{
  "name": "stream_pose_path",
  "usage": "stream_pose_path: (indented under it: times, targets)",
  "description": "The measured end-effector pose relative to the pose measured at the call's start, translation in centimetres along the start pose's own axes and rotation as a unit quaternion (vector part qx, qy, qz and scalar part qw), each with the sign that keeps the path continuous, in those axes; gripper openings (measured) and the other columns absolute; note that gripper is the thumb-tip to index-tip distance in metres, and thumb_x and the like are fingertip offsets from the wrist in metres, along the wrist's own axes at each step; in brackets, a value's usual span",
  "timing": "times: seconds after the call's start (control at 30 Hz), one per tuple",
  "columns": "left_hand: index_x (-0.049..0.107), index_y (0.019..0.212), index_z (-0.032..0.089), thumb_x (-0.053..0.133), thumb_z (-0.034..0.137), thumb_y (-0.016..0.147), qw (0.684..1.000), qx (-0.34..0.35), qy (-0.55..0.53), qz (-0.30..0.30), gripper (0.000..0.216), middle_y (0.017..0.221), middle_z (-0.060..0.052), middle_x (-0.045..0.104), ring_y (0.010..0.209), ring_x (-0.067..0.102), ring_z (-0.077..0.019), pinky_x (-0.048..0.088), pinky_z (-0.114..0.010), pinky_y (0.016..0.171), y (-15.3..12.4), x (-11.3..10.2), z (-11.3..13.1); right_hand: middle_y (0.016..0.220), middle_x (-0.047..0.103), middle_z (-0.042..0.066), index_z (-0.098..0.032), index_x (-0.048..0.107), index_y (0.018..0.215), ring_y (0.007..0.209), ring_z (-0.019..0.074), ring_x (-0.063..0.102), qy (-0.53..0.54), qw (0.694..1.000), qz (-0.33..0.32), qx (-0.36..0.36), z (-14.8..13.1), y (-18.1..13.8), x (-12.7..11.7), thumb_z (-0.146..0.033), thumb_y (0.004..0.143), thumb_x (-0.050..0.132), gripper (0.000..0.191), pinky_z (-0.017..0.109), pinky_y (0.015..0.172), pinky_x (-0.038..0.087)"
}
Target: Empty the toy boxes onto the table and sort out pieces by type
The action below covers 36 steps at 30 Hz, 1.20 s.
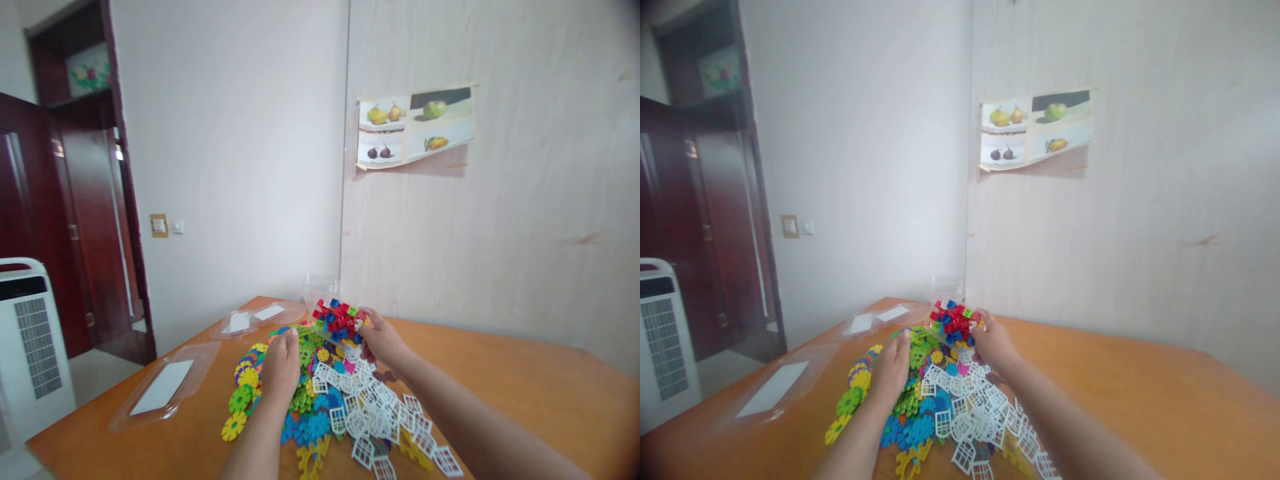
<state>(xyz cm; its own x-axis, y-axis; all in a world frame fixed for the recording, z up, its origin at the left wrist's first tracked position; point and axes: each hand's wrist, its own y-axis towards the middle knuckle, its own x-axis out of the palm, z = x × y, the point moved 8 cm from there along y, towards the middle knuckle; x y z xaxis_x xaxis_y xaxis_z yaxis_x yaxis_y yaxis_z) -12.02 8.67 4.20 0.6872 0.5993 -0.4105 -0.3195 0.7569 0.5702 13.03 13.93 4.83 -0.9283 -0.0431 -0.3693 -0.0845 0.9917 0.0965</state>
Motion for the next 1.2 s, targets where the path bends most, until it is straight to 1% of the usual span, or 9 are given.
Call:
stream_pose_path:
  times: [0.07,0.13,0.23,0.33,0.47,0.63,0.83,1.1,1.2]
  targets:
    - [0.072,0.097,0.02,0.035,0.05,0.095,0.999,0.0,-0.037,-0.005,0.047,0.104,-0.014,0.072,0.108,0.063,-0.0303,0.042,-0.043,0.099,0.0,0.4,-0.2,0.068,0.068,0.0,-0.031,0.041,0.143,0.047,0.0147,0.061,-0.066,0.996,0.015,-0.05,-1.3,0.5,1.1,-0.032,0.089,0.047,0.054,0.023,0.046,0.046]
    - [0.069,0.111,0.017,0.036,0.051,0.095,0.999,-0.022,-0.046,-0.01,0.05,0.121,-0.016,0.067,0.122,0.057,-0.0292,0.036,-0.042,0.108,0.0,0.9,-0.8,0.086,0.072,0.005,-0.029,0.044,0.142,0.062,0.0169,0.067,-0.139,0.985,0.038,-0.096,-2.4,0.6,1.9,-0.028,0.088,0.048,0.054,0.026,0.058,0.05]
    - [0.057,0.132,0.012,0.03,0.052,0.096,0.998,-0.06,-0.01,-0.03,0.06,0.141,-0.018,0.054,0.135,0.045,-0.0263,0.029,-0.039,0.114,-0.1,1.8,-1.8,0.104,0.072,0.009,-0.026,0.044,0.145,0.091,0.0231,0.069,-0.232,0.959,0.073,-0.143,-3.6,0.2,2.8,-0.025,0.088,0.047,0.057,0.031,0.079,0.05]
    - [0.044,0.142,0.006,0.025,0.055,0.096,0.994,-0.094,0.023,-0.046,0.07,0.147,-0.021,0.046,0.14,0.039,-0.0278,0.027,-0.039,0.115,-0.3,2.4,-2.3,0.114,0.07,0.011,-0.026,0.04,0.148,0.106,0.025,0.065,-0.27,0.944,0.092,-0.167,-4.1,-0.4,3.4,-0.025,0.091,0.042,0.057,0.033,0.088,0.046]
    - [0.03,0.149,0.004,0.027,0.059,0.094,0.988,-0.139,0.042,-0.042,0.078,0.153,-0.023,0.037,0.143,0.032,-0.0305,0.026,-0.041,0.116,-0.5,2.4,-2.6,0.121,0.064,0.012,-0.027,0.038,0.15,0.107,0.0237,0.064,-0.287,0.935,0.115,-0.172,-4.2,-0.8,3.8,-0.025,0.094,0.039,0.056,0.031,0.089,0.045]
    - [0.024,0.151,0.003,0.028,0.057,0.095,0.988,-0.144,0.043,-0.037,0.078,0.153,-0.024,0.034,0.144,0.031,-0.0317,0.028,-0.042,0.115,-0.6,2.1,-2.3,0.116,0.064,0.011,-0.028,0.039,0.15,0.105,0.0232,0.064,-0.29,0.93,0.137,-0.181,-4.0,-0.7,4.2,-0.027,0.097,0.036,0.053,0.03,0.088,0.044]
    - [0.027,0.15,0.004,0.031,0.057,0.094,0.99,-0.131,0.053,-0.026,0.077,0.152,-0.024,0.037,0.142,0.034,-0.0318,0.028,-0.042,0.115,-0.8,2.1,-2.2,0.108,0.066,0.009,-0.029,0.039,0.149,0.099,0.022,0.065,-0.271,0.925,0.171,-0.205,-3.3,0.2,4.4,-0.03,0.099,0.034,0.05,0.029,0.084,0.045]
    - [0.031,0.148,0.007,0.033,0.056,0.094,0.989,-0.124,0.07,-0.027,0.073,0.153,-0.022,0.037,0.143,0.032,-0.0296,0.026,-0.041,0.116,-0.7,2.4,-2.5,0.113,0.069,0.009,-0.03,0.033,0.152,0.098,0.0223,0.067,-0.244,0.929,0.175,-0.214,-3.0,0.8,4.5,-0.032,0.099,0.035,0.053,0.03,0.081,0.048]
    - [0.032,0.148,0.008,0.033,0.055,0.094,0.989,-0.128,0.068,-0.03,0.072,0.154,-0.021,0.036,0.144,0.03,-0.0283,0.024,-0.04,0.117,-0.6,2.4,-2.7,0.119,0.069,0.009,-0.03,0.029,0.154,0.103,0.0222,0.067,-0.222,0.931,0.177,-0.229,-3.0,1.0,4.3,-0.031,0.099,0.035,0.054,0.03,0.083,0.049]
